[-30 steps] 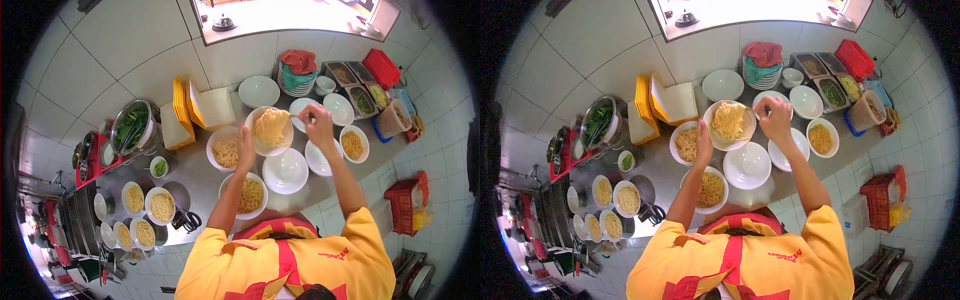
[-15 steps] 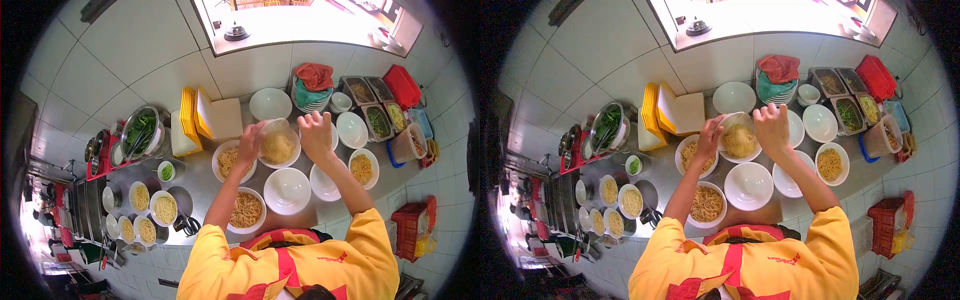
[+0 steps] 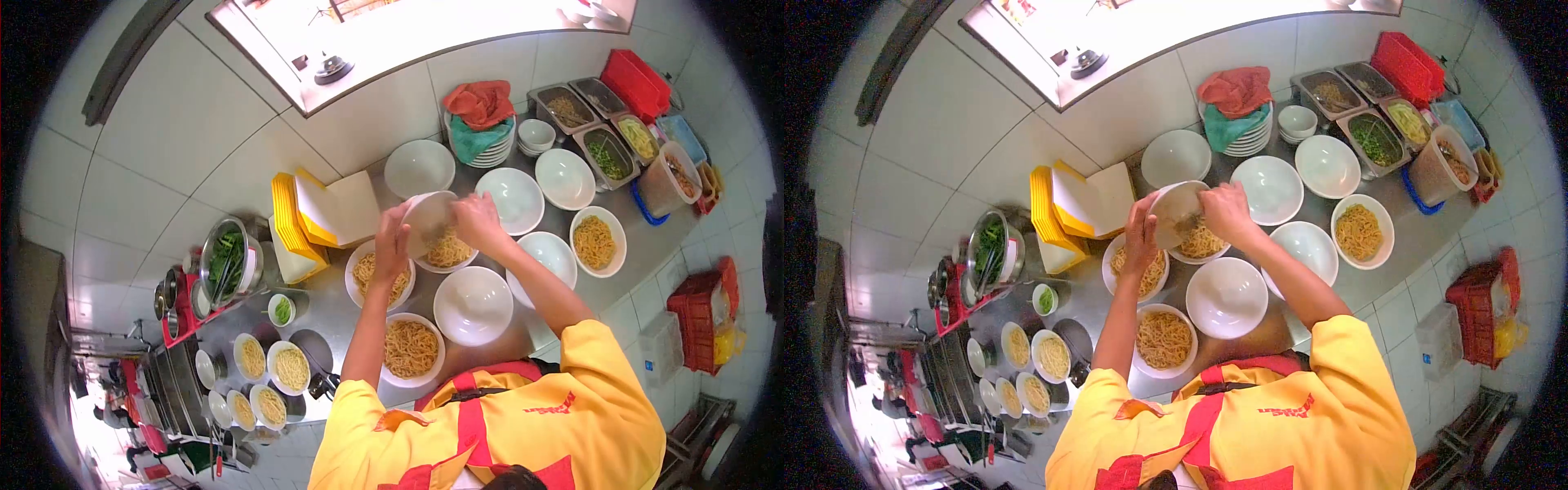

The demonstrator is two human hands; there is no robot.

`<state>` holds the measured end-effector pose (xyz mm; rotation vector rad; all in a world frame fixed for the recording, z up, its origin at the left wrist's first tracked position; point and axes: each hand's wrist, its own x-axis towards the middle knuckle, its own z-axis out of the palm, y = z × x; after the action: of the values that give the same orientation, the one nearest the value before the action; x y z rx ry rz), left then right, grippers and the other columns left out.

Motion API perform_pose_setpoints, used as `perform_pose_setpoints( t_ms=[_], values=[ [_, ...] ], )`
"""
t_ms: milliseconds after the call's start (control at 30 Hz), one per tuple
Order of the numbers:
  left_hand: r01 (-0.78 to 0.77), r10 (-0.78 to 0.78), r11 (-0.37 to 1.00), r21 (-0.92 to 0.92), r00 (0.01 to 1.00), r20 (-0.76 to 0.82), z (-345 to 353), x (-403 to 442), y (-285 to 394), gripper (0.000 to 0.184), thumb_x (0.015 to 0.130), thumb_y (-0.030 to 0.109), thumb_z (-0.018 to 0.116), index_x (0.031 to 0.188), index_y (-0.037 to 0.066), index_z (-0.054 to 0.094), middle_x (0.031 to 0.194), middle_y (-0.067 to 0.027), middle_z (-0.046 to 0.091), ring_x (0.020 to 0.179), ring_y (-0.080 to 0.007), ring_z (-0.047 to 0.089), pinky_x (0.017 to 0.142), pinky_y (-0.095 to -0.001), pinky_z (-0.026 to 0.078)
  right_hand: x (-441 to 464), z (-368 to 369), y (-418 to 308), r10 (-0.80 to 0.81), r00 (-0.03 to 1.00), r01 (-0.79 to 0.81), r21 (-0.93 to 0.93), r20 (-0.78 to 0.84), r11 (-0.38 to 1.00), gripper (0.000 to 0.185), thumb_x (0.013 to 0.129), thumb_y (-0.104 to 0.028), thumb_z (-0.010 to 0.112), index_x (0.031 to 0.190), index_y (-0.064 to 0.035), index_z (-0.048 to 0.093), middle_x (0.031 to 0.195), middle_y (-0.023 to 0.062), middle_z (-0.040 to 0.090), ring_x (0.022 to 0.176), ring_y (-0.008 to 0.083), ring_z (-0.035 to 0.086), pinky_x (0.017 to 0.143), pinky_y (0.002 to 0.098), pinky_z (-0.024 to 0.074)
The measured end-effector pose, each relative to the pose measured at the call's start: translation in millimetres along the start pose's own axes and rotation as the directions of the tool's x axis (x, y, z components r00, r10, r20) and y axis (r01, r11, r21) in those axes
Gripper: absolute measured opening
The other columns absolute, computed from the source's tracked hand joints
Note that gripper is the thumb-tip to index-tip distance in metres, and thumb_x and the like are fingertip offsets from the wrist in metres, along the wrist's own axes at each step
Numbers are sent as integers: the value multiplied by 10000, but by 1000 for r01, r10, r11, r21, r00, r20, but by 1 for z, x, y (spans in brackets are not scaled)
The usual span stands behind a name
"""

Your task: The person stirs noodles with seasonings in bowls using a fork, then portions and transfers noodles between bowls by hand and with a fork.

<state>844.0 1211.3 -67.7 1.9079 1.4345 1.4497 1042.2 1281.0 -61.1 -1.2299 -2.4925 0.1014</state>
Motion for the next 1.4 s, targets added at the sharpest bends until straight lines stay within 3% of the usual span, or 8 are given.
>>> perform_pose_setpoints(
  t_ms=[133, 267, 500, 567, 800, 900, 1167, 1400],
  values=[
    [-122, 112, 983, 138, 991, 80, -5, -2, 4, 403, 967, 345, 381, 1261, 80, 462, 1064, -195, 527, 961, -351, 517, 834, -405, 416, -6, -27, 6, 286, 954, -243, 328, -88, 913, 52, 694, -124, 601, 741, -111, 583, 669, 115, 607, 712, 315, 604, 648, 432, 423],
    [-80, 66, 985, 150, 993, 96, -2, -9, 8, 488, 972, 430, 303, 1241, 55, 464, 1109, -209, 509, 1024, -342, 504, 908, -410, 388, -20, 5, 11, 196, 972, -218, 175, 132, 960, 43, 710, -127, 596, 744, -100, 589, 680, 117, 614, 696, 335, 608, 622, 445, 444],
    [-179, 183, 977, 116, 983, -27, 5, -12, 3, 430, 972, 351, 360, 1268, 49, 438, 1101, -224, 485, 1008, -371, 485, 879, -422, 386, -13, -3, -7, 272, 954, -222, 319, -123, 922, 54, 697, -145, 596, 714, -96, 611, 710, 125, 636, 714, 308, 619, 696, 453, 411],
    [-232, 234, 956, 181, 972, 10, 1, -11, 5, 439, 969, 359, 363, 1262, 44, 446, 1110, -238, 481, 1017, -388, 480, 887, -431, 384, -13, -6, -5, 284, 953, -283, -21, 103, 959, 65, 678, -148, 610, 715, -94, 608, 708, 106, 643, 742, 291, 622, 758, 484, 396],
    [-235, 226, 953, 190, 972, 68, -2, -13, 3, 442, 964, 362, 374, 1263, 48, 454, 1126, -251, 477, 1024, -403, 476, 889, -447, 384, -19, 33, 8, 276, 949, -267, 78, -154, 960, 116, 644, -165, 663, 740, -114, 622, 723, 76, 653, 764, 290, 625, 825, 482, 378],
    [-231, 226, 938, 258, 973, 47, -2, -16, 1, 475, 967, 421, 330, 1253, 63, 454, 1124, -233, 474, 1050, -373, 473, 918, -443, 370, -12, 6, 8, 375, 916, -393, 123, 145, 911, 120, 647, -180, 669, 741, -120, 623, 733, 85, 654, 760, 295, 628, 874, 489, 369],
    [-183, 202, 962, 203, 976, -77, -1, -16, 5, 444, 971, 360, 355, 1256, 36, 459, 1152, -229, 492, 1044, -403, 462, 916, -465, 356, -8, 21, 7, 258, 954, -224, 209, -152, 952, 44, 709, -129, 585, 740, -119, 614, 721, 107, 635, 720, 338, 605, 715, 568, 369],
    [-67, 117, 966, 248, 974, -193, -17, -13, 12, 529, 973, 447, 293, 1257, 20, 424, 1145, -197, 483, 1076, -328, 475, 924, -416, 370, -6, -32, 30, 38, 998, -33, -111, 42, 993, 107, 647, -143, 638, 754, -138, 630, 705, 47, 630, 827, 238, 590, 760, 470, 361]
  ],
)
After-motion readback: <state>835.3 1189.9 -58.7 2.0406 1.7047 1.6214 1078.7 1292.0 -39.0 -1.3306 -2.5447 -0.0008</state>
